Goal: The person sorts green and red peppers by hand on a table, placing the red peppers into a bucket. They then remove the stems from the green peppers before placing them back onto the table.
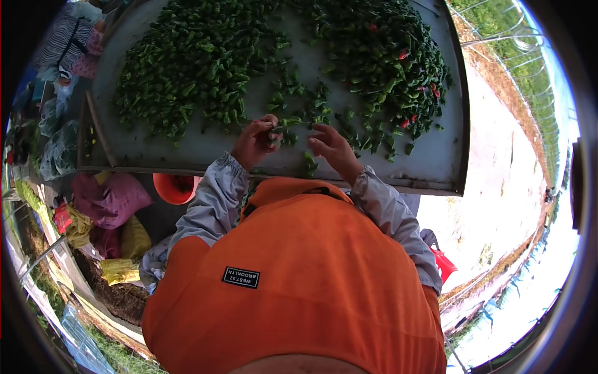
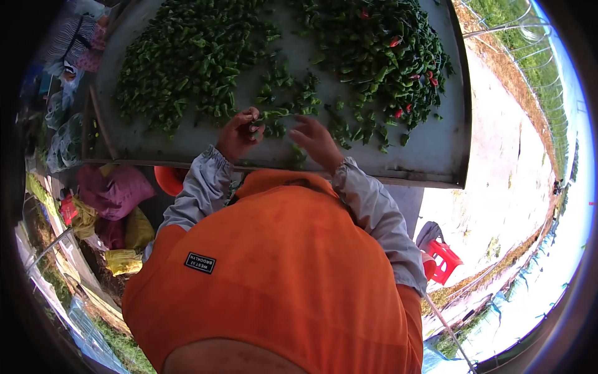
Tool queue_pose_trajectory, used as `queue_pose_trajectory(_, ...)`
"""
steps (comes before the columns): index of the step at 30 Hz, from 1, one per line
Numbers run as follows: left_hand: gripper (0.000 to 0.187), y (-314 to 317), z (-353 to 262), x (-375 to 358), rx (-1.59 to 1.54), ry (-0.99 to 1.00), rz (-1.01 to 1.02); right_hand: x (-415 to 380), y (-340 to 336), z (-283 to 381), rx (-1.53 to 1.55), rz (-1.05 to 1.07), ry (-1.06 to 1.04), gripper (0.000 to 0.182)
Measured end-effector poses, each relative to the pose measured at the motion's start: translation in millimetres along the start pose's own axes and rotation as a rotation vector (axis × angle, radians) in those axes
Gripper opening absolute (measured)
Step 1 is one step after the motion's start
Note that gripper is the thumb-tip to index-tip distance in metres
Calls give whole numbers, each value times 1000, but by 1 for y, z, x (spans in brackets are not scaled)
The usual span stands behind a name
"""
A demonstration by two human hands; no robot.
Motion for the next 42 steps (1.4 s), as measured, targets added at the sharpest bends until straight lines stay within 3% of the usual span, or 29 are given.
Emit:
queue_pose_trajectory(2, 11, 15, 23, 1, 74, -99, 15, -5, 16, 22, 240, 57, 86, 41)
queue_pose_trajectory(5, 12, 21, 48, -6, 118, -194, -34, -8, 24, 16, 199, 163, 85, 36)
queue_pose_trajectory(13, 14, -25, 47, -30, 140, -125, -205, -4, 12, -5, 116, -53, 166, 30)
queue_pose_trajectory(18, 14, -93, 1, -75, 91, 119, -432, 11, 19, 8, 202, -87, 181, 41)
queue_pose_trajectory(21, 12, -131, -24, -108, 40, 257, -536, 11, 44, 47, 221, -114, 68, 48)
queue_pose_trajectory(23, 19, -167, -49, -135, 90, 356, -588, 17, 58, 42, 127, -30, 61, 44)
queue_pose_trajectory(27, 19, -172, -74, -188, 202, 433, -722, 28, 82, -14, 51, 42, 204, 24)
queue_pose_trajectory(32, 16, -206, -35, -249, 368, 395, -900, 26, 127, -36, 16, 238, 306, 22)
queue_pose_trajectory(35, 15, -229, 1, -276, 485, 376, -922, 31, 140, -19, -8, 341, 259, 22)
queue_pose_trajectory(38, 12, -294, 57, -286, 431, 288, -1080, 33, 141, -18, -57, 384, 205, 21)
queue_pose_trajectory(39, 19, -300, 73, -287, 227, 291, -1073, 29, 142, -18, -76, 406, 205, 20)
queue_pose_trajectory(42, 25, -281, 95, -317, 385, 207, -1337, 19, 139, -28, -108, 453, 218, 20)
Point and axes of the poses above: each hand's wrist, its own x-axis towards the middle knuckle, its own y-axis out of the palm, z = x × y, the point moved 10 cm from there along x, towards the middle knuckle, and after that the axes turned 3 degrees about -x, right-handed, at the moved point
